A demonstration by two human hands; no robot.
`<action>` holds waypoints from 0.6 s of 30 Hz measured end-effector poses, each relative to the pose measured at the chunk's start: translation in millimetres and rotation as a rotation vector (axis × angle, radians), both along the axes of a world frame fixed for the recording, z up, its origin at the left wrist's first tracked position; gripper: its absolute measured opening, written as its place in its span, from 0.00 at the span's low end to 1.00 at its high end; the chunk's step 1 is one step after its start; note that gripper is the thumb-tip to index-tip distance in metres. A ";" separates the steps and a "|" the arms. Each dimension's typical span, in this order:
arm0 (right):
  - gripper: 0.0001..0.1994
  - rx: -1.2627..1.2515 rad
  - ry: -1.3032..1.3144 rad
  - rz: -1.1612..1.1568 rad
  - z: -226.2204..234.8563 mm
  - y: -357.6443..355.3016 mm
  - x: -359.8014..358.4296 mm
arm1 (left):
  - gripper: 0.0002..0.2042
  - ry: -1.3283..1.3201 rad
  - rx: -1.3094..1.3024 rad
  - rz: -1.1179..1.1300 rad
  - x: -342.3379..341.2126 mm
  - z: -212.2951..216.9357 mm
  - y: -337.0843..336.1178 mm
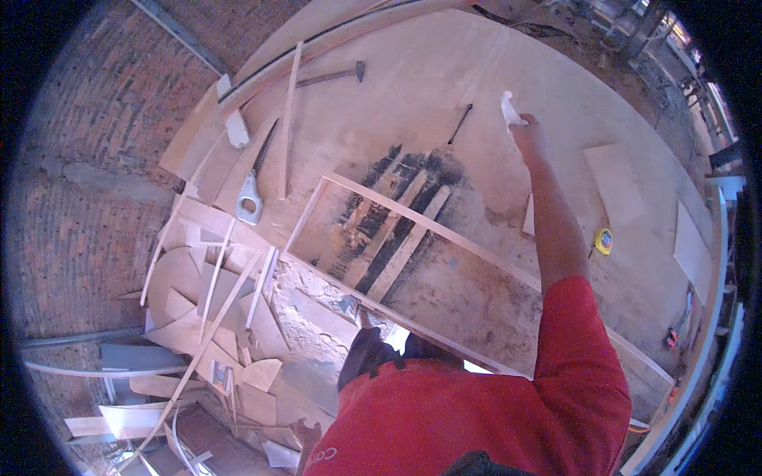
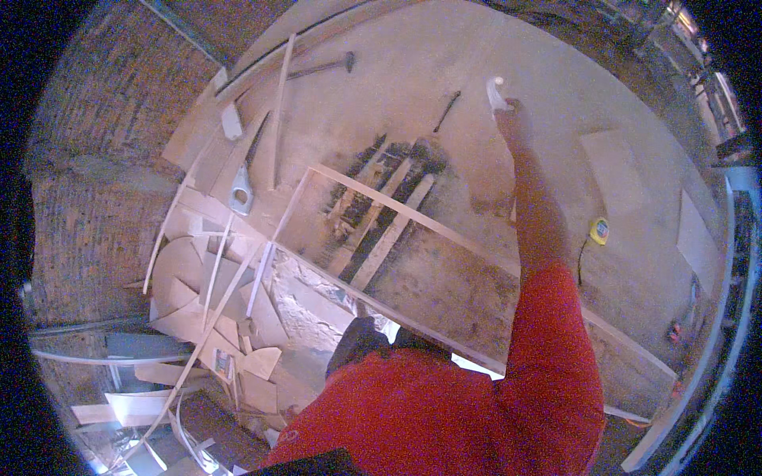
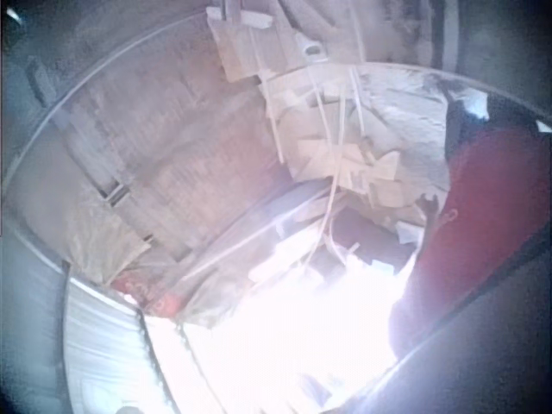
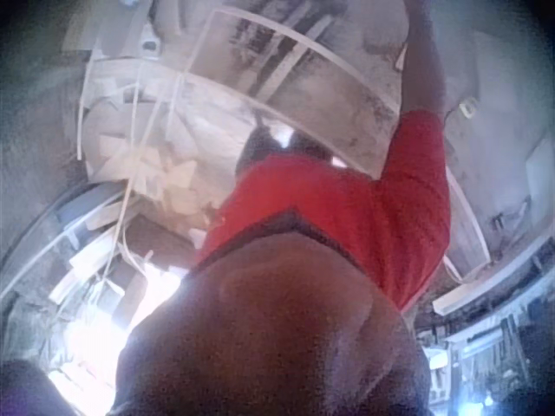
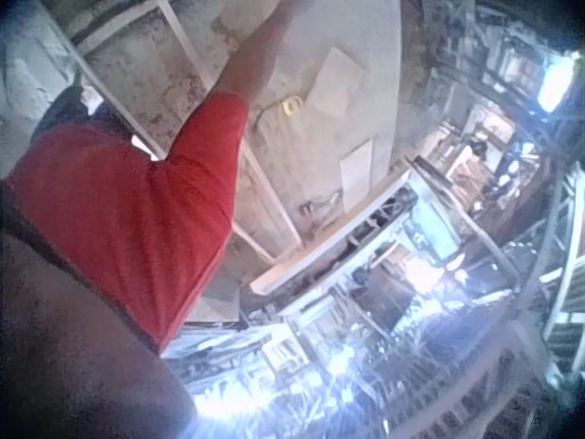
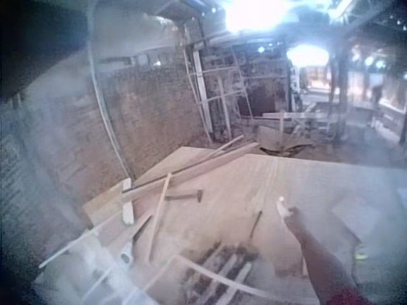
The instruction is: The person positions a thin wooden strip along a curved wooden frame and secures it using a pneumatic nail gun. The person repeatedly aligns the strip and drives nails along its length to attach it to the frame.
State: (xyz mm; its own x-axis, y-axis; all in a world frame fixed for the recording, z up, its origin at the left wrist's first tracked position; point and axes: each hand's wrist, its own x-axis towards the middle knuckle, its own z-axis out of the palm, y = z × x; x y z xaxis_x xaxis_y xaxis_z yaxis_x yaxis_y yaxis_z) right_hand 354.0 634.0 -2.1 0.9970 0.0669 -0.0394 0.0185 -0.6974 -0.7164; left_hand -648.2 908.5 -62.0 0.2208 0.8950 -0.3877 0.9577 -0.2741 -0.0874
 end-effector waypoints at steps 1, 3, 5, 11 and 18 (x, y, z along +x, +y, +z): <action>0.25 0.301 0.118 0.013 12.3 -1.6 -6.2 | 0.29 -0.034 0.056 -0.061 3.6 -3.2 0.6; 0.20 0.907 0.341 0.030 35.0 -3.2 -25.3 | 0.23 -0.199 0.145 -0.141 29.5 -13.3 26.2; 0.22 0.457 -0.245 0.252 13.9 -17.1 -48.8 | 0.16 -0.110 0.089 -0.432 109.6 -27.9 86.7; 0.13 0.594 -0.177 0.206 54.9 82.4 -240.1 | 0.20 -0.667 -0.231 -0.778 383.3 90.7 131.1; 0.09 0.457 -0.246 -0.038 95.4 185.6 -412.1 | 0.27 -0.996 -1.694 -0.113 531.8 173.7 101.6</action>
State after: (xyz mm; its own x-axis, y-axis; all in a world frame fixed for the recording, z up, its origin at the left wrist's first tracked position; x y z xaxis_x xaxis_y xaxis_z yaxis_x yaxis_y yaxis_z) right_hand -58.1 819.7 93.3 0.9751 -0.0144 0.2212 0.2053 -0.3180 -0.9256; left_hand -116.3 1010.0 111.7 0.8835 -0.2300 -0.4081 0.4681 0.4635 0.7523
